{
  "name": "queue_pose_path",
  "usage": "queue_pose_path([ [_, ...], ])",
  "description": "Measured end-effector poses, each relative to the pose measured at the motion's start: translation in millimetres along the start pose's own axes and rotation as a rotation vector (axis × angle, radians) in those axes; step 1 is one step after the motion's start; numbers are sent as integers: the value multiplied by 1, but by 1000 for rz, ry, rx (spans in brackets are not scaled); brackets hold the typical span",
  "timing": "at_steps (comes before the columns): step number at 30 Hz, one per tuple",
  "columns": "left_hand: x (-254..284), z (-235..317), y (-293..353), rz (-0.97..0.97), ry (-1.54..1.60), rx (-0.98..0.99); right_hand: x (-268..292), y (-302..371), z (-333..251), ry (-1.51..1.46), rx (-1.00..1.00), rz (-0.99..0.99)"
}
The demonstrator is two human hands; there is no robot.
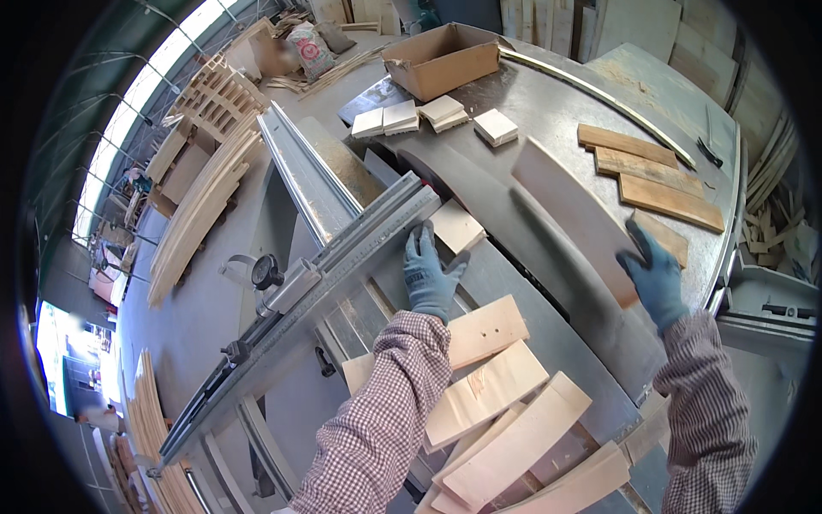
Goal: The person repeatedly places small wooden planks onto a table saw and pushes them through the blade using a push stick. After each cut, the person removes the cut piece and sets it aside, continuing the process with additional planks.
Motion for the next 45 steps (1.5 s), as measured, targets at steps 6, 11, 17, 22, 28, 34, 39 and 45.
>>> queue_pose_path([
  [6,-15,2,-2,-139,-149,27,25,93,26,48,-141,-32],
  [11,-17,7,-7,-178,-300,-68,9,108,69,257,-510,10],
  [17,-6,3,1,-318,-432,-267,-9,91,76,264,-498,19],
  [22,6,29,26,-466,-338,-459,-22,68,71,181,-561,-75],
  [28,-22,35,2,-368,817,108,-16,75,94,-211,-459,65],
  [34,-63,85,-76,-526,1288,181,20,110,74,-547,-342,128],
  [39,0,49,-46,-540,607,82,51,157,55,-636,-388,47],
  [45,78,-24,129,-761,-448,-32,36,187,38,-611,-432,-42],
])
Point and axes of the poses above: each hand's wrist, its own y-axis away from the middle knuckle, its own x-axis out of the back of the hand, z = x × y, the point moved 8 cm from there along -y, towards the middle knuckle, and after that the axes turned 13 degrees about -z, right-handed, at the moved point
